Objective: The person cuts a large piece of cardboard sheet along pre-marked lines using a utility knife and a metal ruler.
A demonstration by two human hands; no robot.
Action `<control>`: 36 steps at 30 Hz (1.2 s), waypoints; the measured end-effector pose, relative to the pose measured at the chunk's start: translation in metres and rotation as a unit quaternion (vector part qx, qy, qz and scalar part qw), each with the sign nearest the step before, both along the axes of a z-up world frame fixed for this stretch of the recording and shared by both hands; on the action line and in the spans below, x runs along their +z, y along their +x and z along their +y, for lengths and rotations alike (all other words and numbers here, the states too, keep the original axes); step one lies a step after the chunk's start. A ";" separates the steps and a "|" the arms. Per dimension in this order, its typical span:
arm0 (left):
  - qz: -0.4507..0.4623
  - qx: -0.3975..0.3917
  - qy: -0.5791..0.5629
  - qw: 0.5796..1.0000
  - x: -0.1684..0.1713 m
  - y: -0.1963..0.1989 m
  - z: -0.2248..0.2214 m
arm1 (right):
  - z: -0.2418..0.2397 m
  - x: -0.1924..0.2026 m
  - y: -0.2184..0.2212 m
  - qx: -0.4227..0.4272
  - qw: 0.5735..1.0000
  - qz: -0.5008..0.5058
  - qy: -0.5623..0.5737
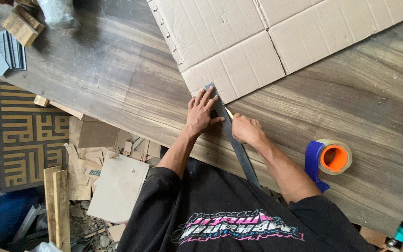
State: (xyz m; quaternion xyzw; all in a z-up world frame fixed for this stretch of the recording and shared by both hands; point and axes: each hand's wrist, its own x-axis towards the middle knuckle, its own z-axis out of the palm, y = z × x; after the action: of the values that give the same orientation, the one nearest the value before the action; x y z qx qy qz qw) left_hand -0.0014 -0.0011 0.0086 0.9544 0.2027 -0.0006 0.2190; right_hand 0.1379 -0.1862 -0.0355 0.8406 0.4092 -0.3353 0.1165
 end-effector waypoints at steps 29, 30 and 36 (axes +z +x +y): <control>-0.073 0.049 -0.047 0.995 -0.017 -0.005 -0.012 | -0.034 0.107 -0.068 -0.269 0.928 0.062 0.250; -0.102 0.067 -0.068 0.990 -0.022 -0.008 -0.013 | -0.035 0.098 -0.070 -0.277 0.922 0.061 0.263; -0.289 0.283 -0.195 0.893 -0.038 -0.015 -0.018 | -0.022 0.095 -0.070 -0.301 0.897 0.086 0.311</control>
State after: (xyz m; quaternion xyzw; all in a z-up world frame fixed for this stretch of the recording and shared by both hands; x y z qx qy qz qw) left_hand -0.0164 -0.0189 -0.0294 0.7528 0.3881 0.2978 0.4405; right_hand 0.0681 -0.2083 0.0591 0.8849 0.2286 -0.2807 -0.2931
